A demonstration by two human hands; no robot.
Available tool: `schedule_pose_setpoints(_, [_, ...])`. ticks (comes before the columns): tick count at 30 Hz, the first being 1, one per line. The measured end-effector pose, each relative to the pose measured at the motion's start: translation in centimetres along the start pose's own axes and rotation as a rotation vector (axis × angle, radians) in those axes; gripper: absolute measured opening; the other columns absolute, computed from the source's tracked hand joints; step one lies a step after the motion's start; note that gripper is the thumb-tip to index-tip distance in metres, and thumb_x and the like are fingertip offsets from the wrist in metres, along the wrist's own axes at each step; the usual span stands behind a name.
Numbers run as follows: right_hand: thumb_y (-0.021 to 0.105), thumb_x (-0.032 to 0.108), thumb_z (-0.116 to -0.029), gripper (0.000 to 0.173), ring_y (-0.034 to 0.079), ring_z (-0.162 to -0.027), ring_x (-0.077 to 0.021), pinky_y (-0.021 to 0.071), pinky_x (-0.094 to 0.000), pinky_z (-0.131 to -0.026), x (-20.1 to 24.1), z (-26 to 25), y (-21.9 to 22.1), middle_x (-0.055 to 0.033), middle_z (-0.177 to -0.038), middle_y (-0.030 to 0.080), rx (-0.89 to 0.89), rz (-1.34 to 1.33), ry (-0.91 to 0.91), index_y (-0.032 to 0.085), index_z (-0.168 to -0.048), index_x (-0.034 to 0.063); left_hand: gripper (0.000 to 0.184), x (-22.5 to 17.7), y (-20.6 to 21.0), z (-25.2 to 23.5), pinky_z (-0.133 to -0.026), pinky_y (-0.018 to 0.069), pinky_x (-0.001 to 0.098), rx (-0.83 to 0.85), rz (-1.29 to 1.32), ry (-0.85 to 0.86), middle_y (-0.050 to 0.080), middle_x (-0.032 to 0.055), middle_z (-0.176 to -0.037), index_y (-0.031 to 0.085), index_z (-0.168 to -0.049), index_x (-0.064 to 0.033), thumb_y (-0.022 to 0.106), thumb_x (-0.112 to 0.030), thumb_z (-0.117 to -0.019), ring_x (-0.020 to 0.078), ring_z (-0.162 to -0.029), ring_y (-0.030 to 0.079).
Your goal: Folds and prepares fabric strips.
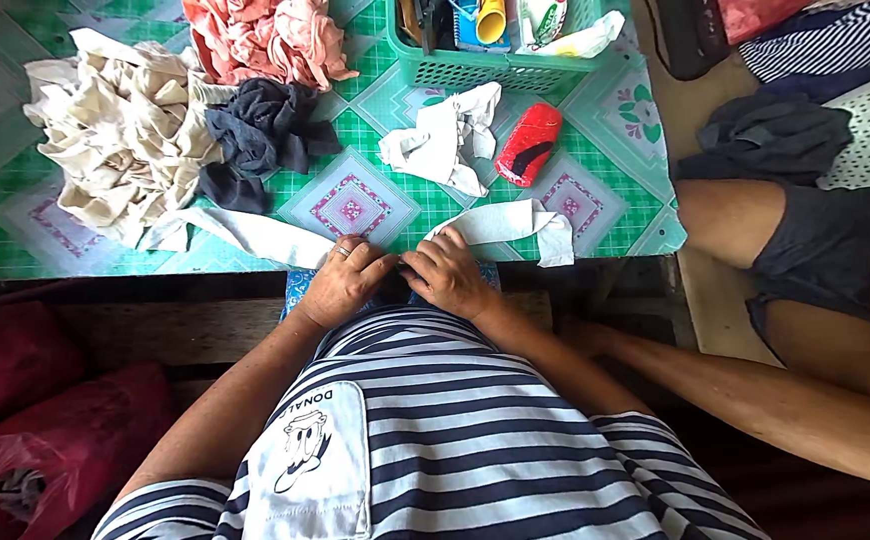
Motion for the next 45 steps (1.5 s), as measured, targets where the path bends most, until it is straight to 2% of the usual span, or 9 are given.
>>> schedule_pose_setpoints(7, [0.066, 0.018, -0.0956, 0.019, 0.065, -0.079, -0.0269, 0.0484, -0.0521, -0.092, -0.3, 0.1, -0.1, -0.0093, -0.081, 0.067, -0.046, -0.053, 0.033, 0.077, -0.108, 0.0073, 0.02, 0.6, 0.1, 0.1, -0.101, 0.0494, 0.0455, -0.021, 0.046, -0.048, 0.069, 0.0155, -0.104, 0.076, -0.109, -0.0059, 0.061, -0.009, -0.097, 0.0342, -0.109, 0.064])
schedule_pose_setpoints(12, [0.066, 0.012, -0.0943, 0.016, 0.066, -0.079, -0.0271, 0.0475, -0.0538, -0.094, -0.3, 0.2, 0.0, -0.0089, -0.08, 0.066, -0.041, -0.078, 0.032, 0.079, -0.103, 0.0091, 0.019, 0.4, 0.2, 0.4, -0.099, 0.0504, 0.0449, -0.045, 0.025, -0.04, 0.07, 0.0149, -0.107, 0.075, -0.109, -0.0063, 0.062, -0.012, -0.0973, 0.0337, -0.109, 0.065])
schedule_pose_setpoints(19, [0.065, 0.013, -0.0938, 0.015, 0.064, -0.077, -0.0272, 0.0465, -0.0546, -0.095, 0.4, 0.6, 0.2, -0.0085, -0.077, 0.064, -0.058, -0.074, 0.0, 0.079, -0.099, 0.0093, 0.013, -0.1, -0.2, 0.3, -0.093, 0.052, 0.0421, -0.08, -0.001, 0.0, 0.069, 0.0148, -0.099, 0.074, -0.099, -0.0047, 0.062, -0.008, -0.0973, 0.0327, -0.102, 0.066])
schedule_pose_setpoints(23, [0.064, 0.013, -0.0936, 0.016, 0.064, -0.076, -0.0268, 0.0462, -0.0535, -0.093, 0.1, 0.5, 0.3, -0.0084, -0.076, 0.064, -0.055, -0.093, 0.007, 0.079, -0.098, 0.0088, 0.015, 0.3, -0.1, -0.4, -0.096, 0.0516, 0.0436, -0.009, 0.037, -0.045, 0.07, 0.0148, -0.103, 0.073, -0.101, -0.0046, 0.06, -0.011, -0.0991, 0.0329, -0.105, 0.066])
schedule_pose_setpoints(28, [0.068, 0.025, -0.089, 0.022, 0.065, -0.079, -0.0264, 0.0457, -0.0529, -0.094, 0.0, 0.2, 0.2, -0.0089, -0.081, 0.066, -0.052, -0.114, 0.027, 0.076, -0.098, 0.0063, 0.013, 1.0, -0.1, -2.0, -0.087, 0.0527, 0.0529, 0.181, 0.144, -0.244, 0.07, 0.0168, -0.102, 0.072, -0.102, -0.0037, 0.064, -0.01, -0.0938, 0.0383, -0.103, 0.066])
schedule_pose_setpoints(31, [0.074, 0.035, -0.0853, 0.036, 0.067, -0.083, -0.028, 0.0456, -0.0552, -0.097, 0.1, 0.0, 0.2, -0.0107, -0.087, 0.07, -0.041, -0.114, 0.055, 0.075, -0.106, 0.0045, 0.013, 2.1, -0.1, -2.7, -0.083, 0.0547, 0.0549, 0.293, 0.335, -0.469, 0.071, 0.0173, -0.096, 0.071, -0.103, 0.0009, 0.065, -0.006, -0.0932, 0.0337, -0.092, 0.07])
schedule_pose_setpoints(34, [0.078, 0.033, -0.0846, 0.038, 0.068, -0.084, -0.0284, 0.0457, -0.0567, -0.098, 0.3, -0.3, -0.1, -0.0115, -0.088, 0.071, -0.062, -0.113, 0.08, 0.074, -0.108, 0.0034, 0.013, 3.1, 0.1, -2.7, -0.077, 0.0538, 0.0441, 0.413, 0.536, -0.715, 0.068, 0.0116, -0.09, 0.068, -0.105, -0.0008, 0.065, -0.011, -0.0982, 0.0213, -0.08, 0.065])
schedule_pose_setpoints(38, [0.076, 0.024, -0.0868, 0.028, 0.068, -0.081, -0.0265, 0.0451, -0.057, -0.1, 0.6, -0.9, -0.9, -0.0101, -0.085, 0.07, -0.09, -0.107, 0.083, 0.074, -0.106, 0.0039, 0.008, 3.5, 0.5, -2.2, -0.071, 0.0517, 0.0288, 0.4, 0.787, -0.929, 0.065, 0.0065, -0.085, 0.065, -0.103, -0.0003, 0.066, -0.006, -0.0976, 0.0106, -0.073, 0.06])
schedule_pose_setpoints(45, [0.073, 0.021, -0.0893, 0.021, 0.067, -0.078, -0.0258, 0.0446, -0.0559, -0.101, 1.0, -1.4, -1.9, -0.0094, -0.081, 0.069, -0.107, -0.091, 0.057, 0.076, -0.101, 0.004, 0.005, 3.3, 0.1, -2.2, -0.066, 0.0485, 0.0222, 0.377, 0.88, -1.004, 0.065, 0.003, -0.083, 0.064, -0.101, -0.0018, 0.065, -0.003, -0.0967, 0.0067, -0.07, 0.059])
Point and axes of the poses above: each hand's wrist, its own z-axis away from the middle knuckle, its own y-axis out of the palm, x = y × z, the point moved 9 cm from there along -z, towards the middle knuckle
